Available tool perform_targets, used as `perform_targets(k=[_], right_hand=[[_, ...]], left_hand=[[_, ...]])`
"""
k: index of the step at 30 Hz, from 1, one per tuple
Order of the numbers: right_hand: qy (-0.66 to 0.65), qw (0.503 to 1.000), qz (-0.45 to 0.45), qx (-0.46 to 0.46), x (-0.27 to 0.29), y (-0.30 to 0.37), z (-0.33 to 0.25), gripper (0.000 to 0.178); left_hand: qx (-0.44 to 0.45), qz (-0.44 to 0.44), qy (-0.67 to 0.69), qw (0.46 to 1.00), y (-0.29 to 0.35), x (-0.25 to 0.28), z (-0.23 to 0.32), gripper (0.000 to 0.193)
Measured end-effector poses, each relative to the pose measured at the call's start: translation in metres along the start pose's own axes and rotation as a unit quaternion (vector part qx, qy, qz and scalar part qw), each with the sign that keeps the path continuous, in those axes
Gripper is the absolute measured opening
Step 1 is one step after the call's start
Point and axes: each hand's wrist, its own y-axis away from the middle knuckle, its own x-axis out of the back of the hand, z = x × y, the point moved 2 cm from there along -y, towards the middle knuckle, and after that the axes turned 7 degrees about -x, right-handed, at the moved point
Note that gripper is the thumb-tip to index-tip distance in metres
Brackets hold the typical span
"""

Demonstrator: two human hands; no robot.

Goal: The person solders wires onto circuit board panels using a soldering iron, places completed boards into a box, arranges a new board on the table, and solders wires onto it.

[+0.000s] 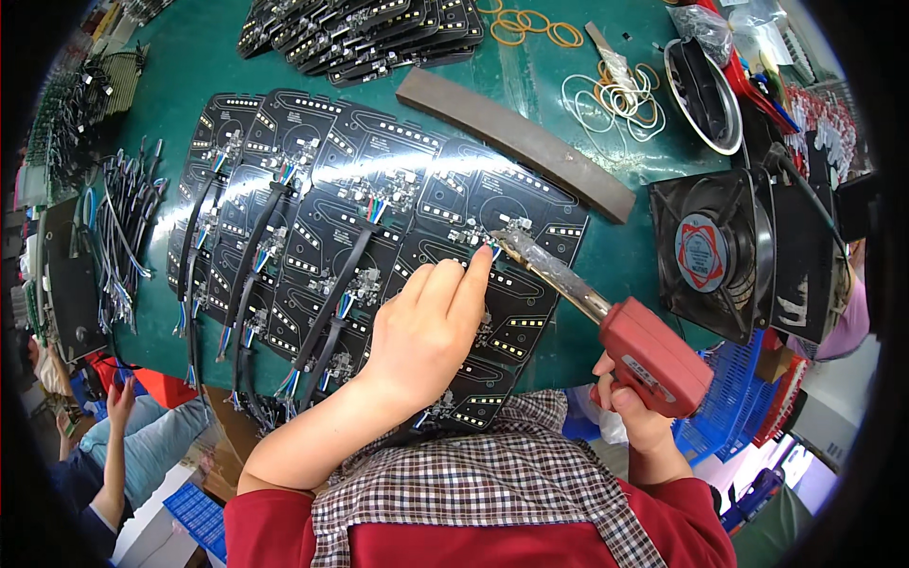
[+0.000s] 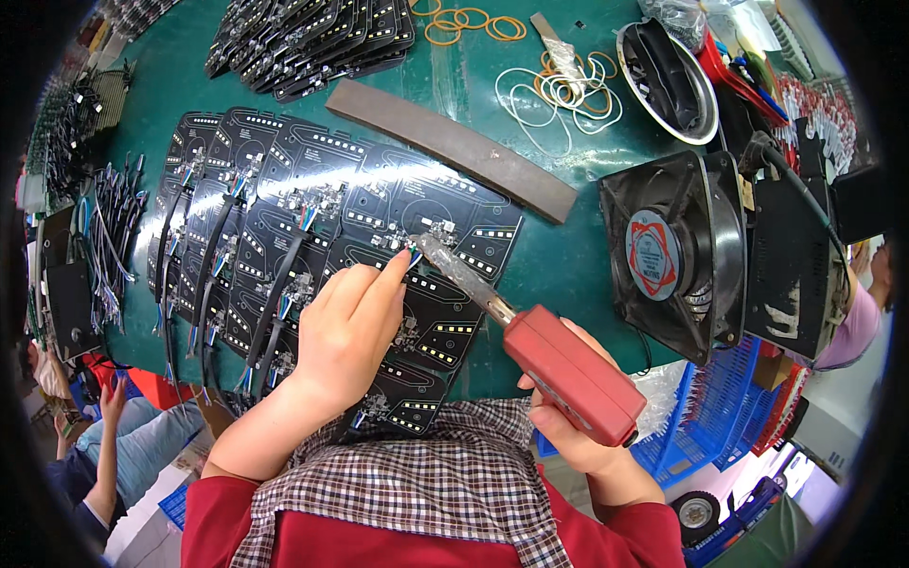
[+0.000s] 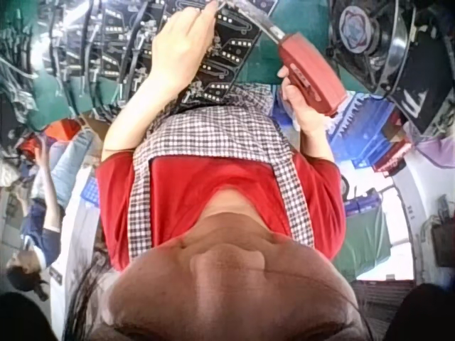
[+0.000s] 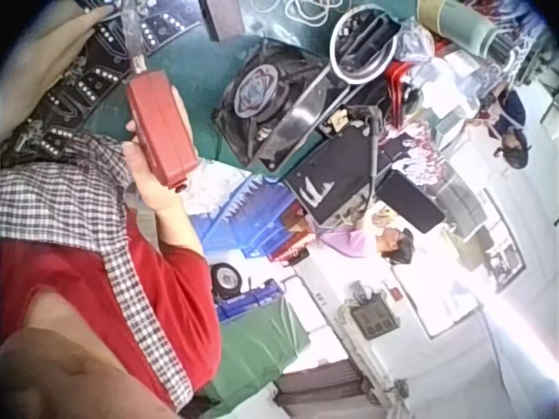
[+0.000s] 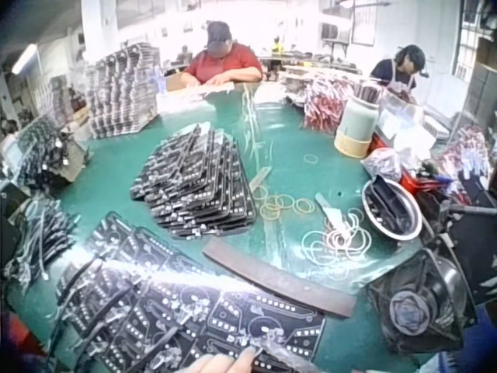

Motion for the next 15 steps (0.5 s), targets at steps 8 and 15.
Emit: perform_targets(k=[8,15], right_hand=[[-0.024,0.999,0.018,-0.012,0.001,0.003,0.004,0.076],[0.127,0.992,0.015,0.014,0.009,0.003,0.005,0.069]], left_hand=[[-0.009,0.012,-0.021,1.000,0.002,-0.001,0.001,0.036],[-0.008,0.014,-0.022,1.000,0.000,-0.001,0.002,0.035]])
